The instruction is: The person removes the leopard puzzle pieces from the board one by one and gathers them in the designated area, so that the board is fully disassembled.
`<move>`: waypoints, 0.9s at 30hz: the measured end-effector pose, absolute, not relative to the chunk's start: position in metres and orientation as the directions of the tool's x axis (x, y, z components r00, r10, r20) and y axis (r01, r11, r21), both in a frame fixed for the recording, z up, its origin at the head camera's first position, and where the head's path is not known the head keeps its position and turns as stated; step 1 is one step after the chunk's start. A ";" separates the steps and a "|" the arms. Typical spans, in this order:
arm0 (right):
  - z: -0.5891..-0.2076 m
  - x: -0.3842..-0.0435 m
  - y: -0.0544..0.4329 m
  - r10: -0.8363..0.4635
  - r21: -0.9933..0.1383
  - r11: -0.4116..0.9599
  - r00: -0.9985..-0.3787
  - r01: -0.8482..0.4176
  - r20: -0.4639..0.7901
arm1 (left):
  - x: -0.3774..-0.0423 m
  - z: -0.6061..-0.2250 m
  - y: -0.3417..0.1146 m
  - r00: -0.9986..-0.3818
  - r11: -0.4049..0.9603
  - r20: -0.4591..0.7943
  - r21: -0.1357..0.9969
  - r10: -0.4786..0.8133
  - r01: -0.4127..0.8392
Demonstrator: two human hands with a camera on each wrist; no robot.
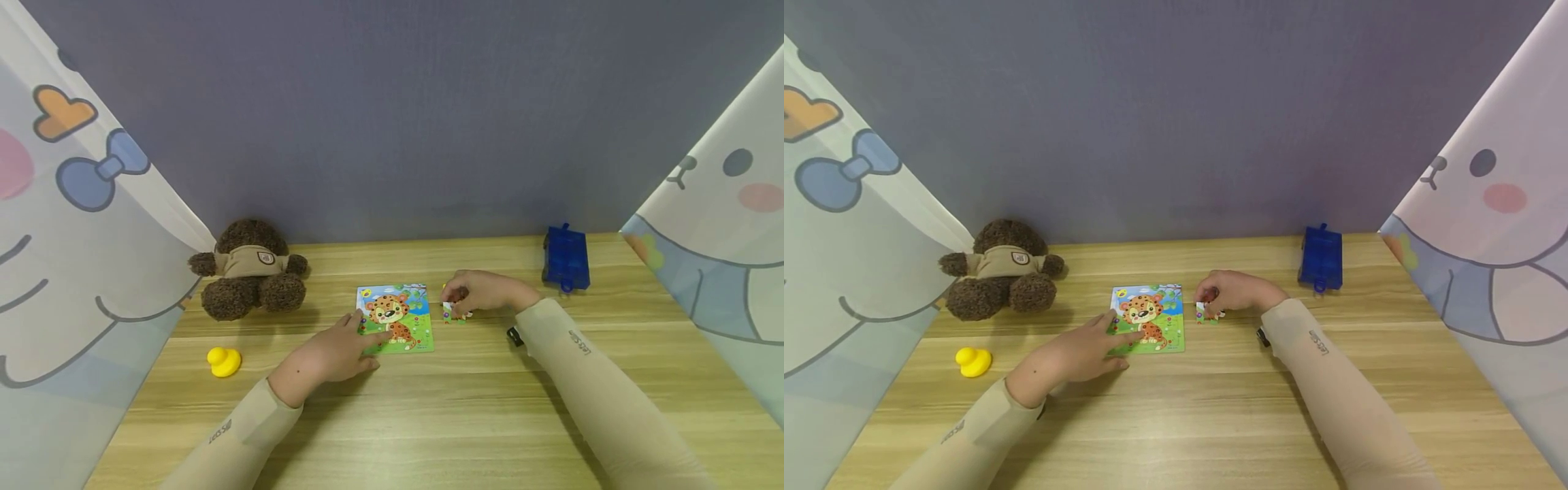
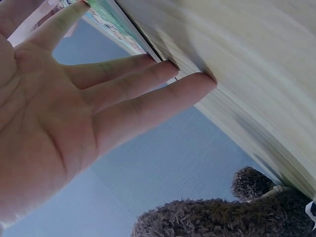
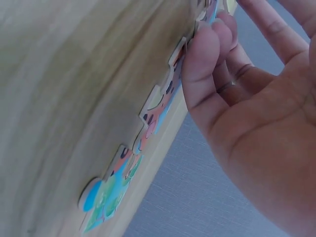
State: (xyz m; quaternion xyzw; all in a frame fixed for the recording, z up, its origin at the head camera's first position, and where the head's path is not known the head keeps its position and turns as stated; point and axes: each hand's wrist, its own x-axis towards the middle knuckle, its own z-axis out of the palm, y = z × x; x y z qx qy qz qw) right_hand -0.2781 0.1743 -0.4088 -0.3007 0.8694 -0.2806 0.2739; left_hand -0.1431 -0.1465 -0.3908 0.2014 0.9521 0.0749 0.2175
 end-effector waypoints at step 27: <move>-0.383 -0.272 0.156 -0.618 -0.670 0.607 -0.783 -0.426 -0.062 | -0.144 -0.389 -0.146 -0.822 0.906 -0.385 0.236 0.420 0.353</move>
